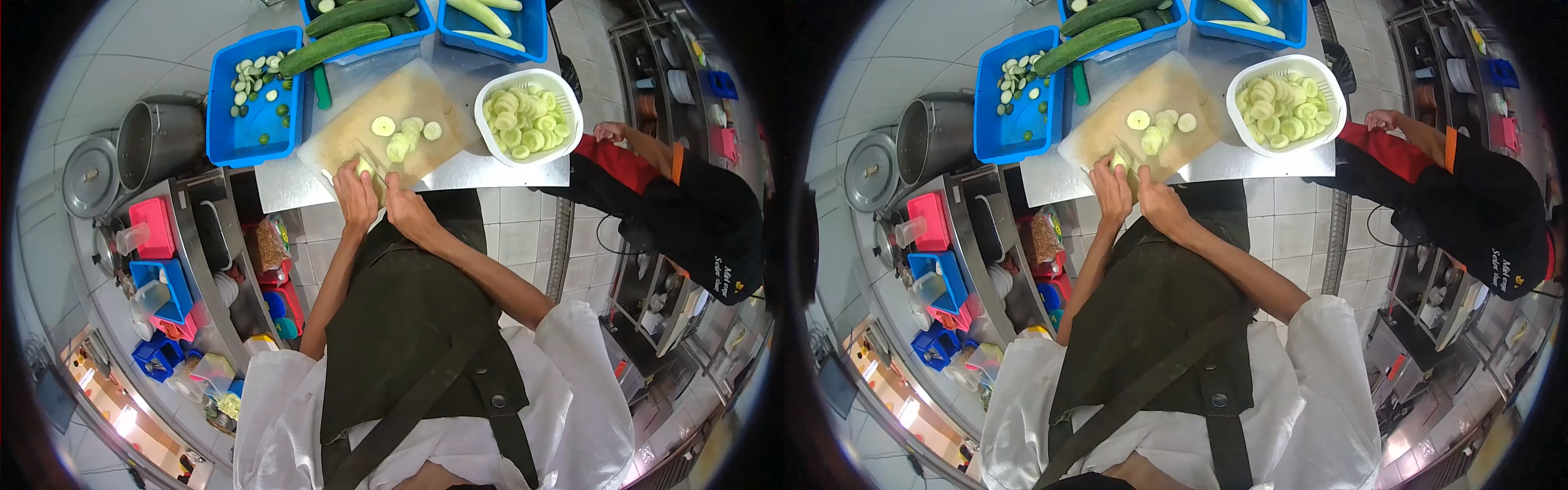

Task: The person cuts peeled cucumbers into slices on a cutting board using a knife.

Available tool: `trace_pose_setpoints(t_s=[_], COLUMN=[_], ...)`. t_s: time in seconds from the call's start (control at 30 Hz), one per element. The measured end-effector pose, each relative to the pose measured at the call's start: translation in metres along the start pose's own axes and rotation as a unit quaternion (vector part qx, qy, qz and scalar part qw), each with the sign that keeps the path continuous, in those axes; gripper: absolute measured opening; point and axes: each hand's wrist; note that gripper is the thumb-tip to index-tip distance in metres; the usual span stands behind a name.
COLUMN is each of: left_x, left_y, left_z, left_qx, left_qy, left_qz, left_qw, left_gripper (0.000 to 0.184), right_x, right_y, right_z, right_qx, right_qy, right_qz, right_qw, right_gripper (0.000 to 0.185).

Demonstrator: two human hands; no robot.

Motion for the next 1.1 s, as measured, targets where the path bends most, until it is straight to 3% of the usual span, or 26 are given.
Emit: trace_pose_setpoints(t_s=[0.2,0.4,0.57,0.87,1.1], left_x=[0.012,0.009,0.005,0.005,0.01], left_y=[0.01,0.01,0.009,0.006,0.007], left_z=[-0.002,-0.002,0.004,0.003,0.003], left_qx=[0.038,0.036,0.036,0.043,0.043], left_qy=[-0.048,-0.016,-0.01,-0.01,-0.013], left_qz=[-0.034,-0.024,-0.04,-0.056,-0.071], left_qw=[0.998,0.999,0.999,0.997,0.996], left_gripper=[0.035,0.029,0.028,0.026,0.027], right_x=[-0.004,-0.002,-0.01,-0.008,0.004], right_y=[0.003,0.003,0.02,0.018,-0.004], right_z=[-0.002,-0.004,0.001,-0.01,0.03], right_qx=[0.013,-0.017,0.064,0.057,0.022], right_qy=[0.016,-0.018,0.036,0.023,0.032], right_qz=[-0.038,-0.076,-0.094,-0.151,-0.094], right_qw=[0.999,0.997,0.993,0.987,0.995], right_gripper=[0.02,0.023,0.019,0.013,0.015])
Point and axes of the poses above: each hand's wrist, its own z-axis towards the middle knuckle, its own x-axis out of the palm, y = z × x, and after that the axes turned 4 degrees about z, right-handed
